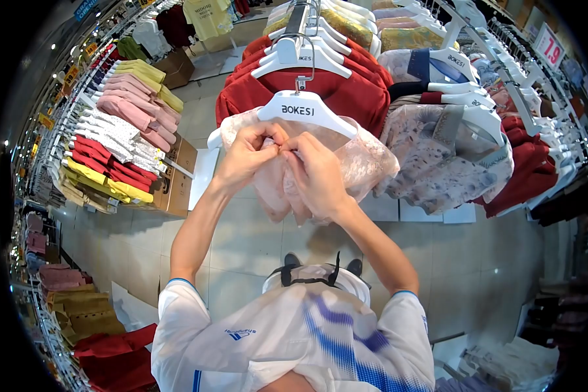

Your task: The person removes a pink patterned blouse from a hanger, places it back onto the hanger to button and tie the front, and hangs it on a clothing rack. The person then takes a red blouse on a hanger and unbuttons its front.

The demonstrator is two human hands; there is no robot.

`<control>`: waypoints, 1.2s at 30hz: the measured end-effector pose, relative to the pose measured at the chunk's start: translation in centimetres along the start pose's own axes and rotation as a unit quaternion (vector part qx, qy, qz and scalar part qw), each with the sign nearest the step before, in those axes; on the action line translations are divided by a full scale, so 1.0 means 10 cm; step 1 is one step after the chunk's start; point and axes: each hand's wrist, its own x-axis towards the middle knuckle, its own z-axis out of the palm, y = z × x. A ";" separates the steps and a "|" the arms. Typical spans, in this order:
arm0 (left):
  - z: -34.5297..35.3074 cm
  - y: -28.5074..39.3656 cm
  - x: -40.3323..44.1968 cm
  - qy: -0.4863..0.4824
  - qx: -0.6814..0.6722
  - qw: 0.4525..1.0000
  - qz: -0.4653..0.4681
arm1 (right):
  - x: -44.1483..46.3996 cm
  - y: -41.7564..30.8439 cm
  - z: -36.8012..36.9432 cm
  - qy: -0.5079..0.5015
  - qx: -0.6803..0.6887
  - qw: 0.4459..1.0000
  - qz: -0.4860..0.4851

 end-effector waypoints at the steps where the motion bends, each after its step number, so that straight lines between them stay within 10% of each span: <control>1: 0.01 0.01 -0.01 0.001 0.001 1.000 0.001 | 0.01 0.00 0.00 0.010 0.023 0.999 0.026; 12: -0.02 0.15 -0.05 -0.018 0.029 0.999 -0.012 | 0.06 0.04 -0.34 -0.075 0.057 0.985 0.141; 23: -0.02 0.16 -0.03 -0.071 0.123 0.990 0.007 | -0.02 0.15 -0.46 -0.164 -0.210 0.963 -0.035; 36: -0.09 0.04 -0.02 -0.052 0.216 0.975 -0.013 | 0.04 0.16 -0.52 -0.201 -0.169 0.964 -0.034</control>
